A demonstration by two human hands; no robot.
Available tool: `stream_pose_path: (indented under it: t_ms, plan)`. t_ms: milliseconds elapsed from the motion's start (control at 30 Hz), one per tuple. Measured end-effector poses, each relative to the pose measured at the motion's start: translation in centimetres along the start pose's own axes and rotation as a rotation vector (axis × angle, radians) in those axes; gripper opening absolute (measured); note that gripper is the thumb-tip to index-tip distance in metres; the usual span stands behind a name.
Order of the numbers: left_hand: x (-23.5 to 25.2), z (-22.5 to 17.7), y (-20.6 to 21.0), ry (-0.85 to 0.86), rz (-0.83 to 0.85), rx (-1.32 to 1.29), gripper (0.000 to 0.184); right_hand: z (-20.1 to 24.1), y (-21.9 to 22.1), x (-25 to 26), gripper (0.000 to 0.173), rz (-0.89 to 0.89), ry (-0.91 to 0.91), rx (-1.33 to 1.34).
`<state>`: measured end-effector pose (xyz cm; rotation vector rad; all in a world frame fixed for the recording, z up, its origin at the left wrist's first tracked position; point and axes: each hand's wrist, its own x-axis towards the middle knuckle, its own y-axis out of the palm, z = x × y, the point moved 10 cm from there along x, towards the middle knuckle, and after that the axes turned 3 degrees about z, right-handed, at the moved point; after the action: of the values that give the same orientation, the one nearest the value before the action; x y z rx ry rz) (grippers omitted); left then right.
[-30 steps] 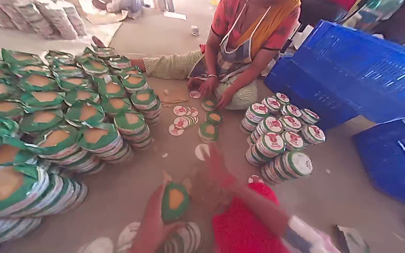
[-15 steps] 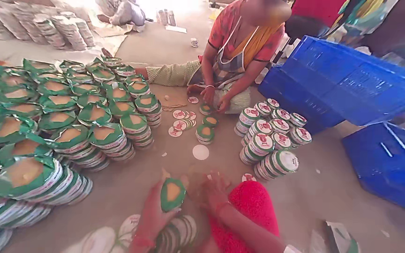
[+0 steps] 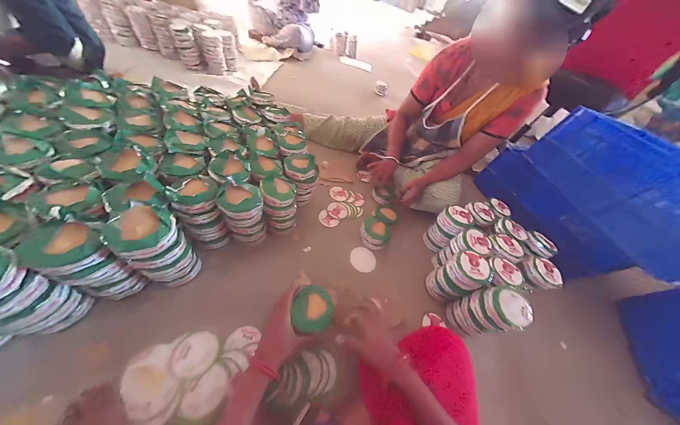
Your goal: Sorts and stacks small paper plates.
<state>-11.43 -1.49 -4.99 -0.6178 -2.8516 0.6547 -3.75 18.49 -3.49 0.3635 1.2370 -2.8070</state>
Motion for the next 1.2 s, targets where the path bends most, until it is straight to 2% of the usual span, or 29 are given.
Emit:
stream_pose_path:
  t_ms: [67, 100, 167, 267, 400, 467, 567, 733, 800, 867, 933, 1100, 1200]
  plan:
    - [-0.5, 0.7, 0.2, 0.022, -0.037, -0.131, 0.122, 3.1, -0.7, 0.1, 0.055, -0.115, -0.172, 0.233]
    - [-0.5, 0.9, 0.2, 0.045, -0.053, -0.172, 0.120, 4.7, -0.9, 0.3, 0.056, -0.142, -0.250, 0.232]
    - [-0.6, 1.1, 0.4, 0.062, -0.073, -0.214, 0.116, 7.1, -0.9, 1.3, 0.063, -0.168, -0.333, 0.101]
    - [-0.6, 1.6, 0.8, 0.031, -0.071, -0.259, 0.119, 8.6, 0.2, 3.6, 0.069, -0.067, -0.259, -0.087]
    - [-0.6, 2.2, 1.0, -0.001, -0.082, -0.305, 0.120, 8.7, 1.7, 4.4, 0.070, 0.028, -0.170, -0.334]
    - [-0.6, 2.2, 1.2, -0.004, -0.087, -0.319, 0.120, 8.6, 1.2, 4.3, 0.063, -0.005, -0.188, -0.239]
    - [-0.8, 2.2, 1.3, 0.000, -0.093, -0.338, 0.121, 9.0, 0.9, 3.8, 0.062, -0.052, -0.265, -0.084]
    - [-0.8, 2.4, 1.1, 0.030, -0.129, -0.320, 0.111, 10.1, 3.5, 2.5, 0.074, 0.036, -0.288, -0.260]
    - [-0.8, 2.4, 1.1, 0.031, -0.135, -0.335, 0.110, 10.3, 3.3, 2.2, 0.068, 0.043, -0.304, -0.184]
    - [-1.2, 2.2, 1.1, 0.051, -0.134, -0.332, 0.112, 10.5, 2.9, 1.4, 0.060, 0.011, -0.371, -0.033]
    - [-1.1, 2.4, 1.3, 0.036, -0.123, -0.358, 0.116, 10.8, 2.5, 0.5, 0.063, -0.052, -0.445, 0.016]
    - [-1.0, 3.0, 1.4, 0.040, -0.127, -0.362, 0.120, 9.4, 4.1, -1.8, 0.075, -0.171, -0.487, -0.327]
    - [-1.1, 2.9, 1.4, 0.031, -0.137, -0.359, 0.122, 8.5, 2.6, -2.7, 0.067, -0.187, -0.439, -0.190]
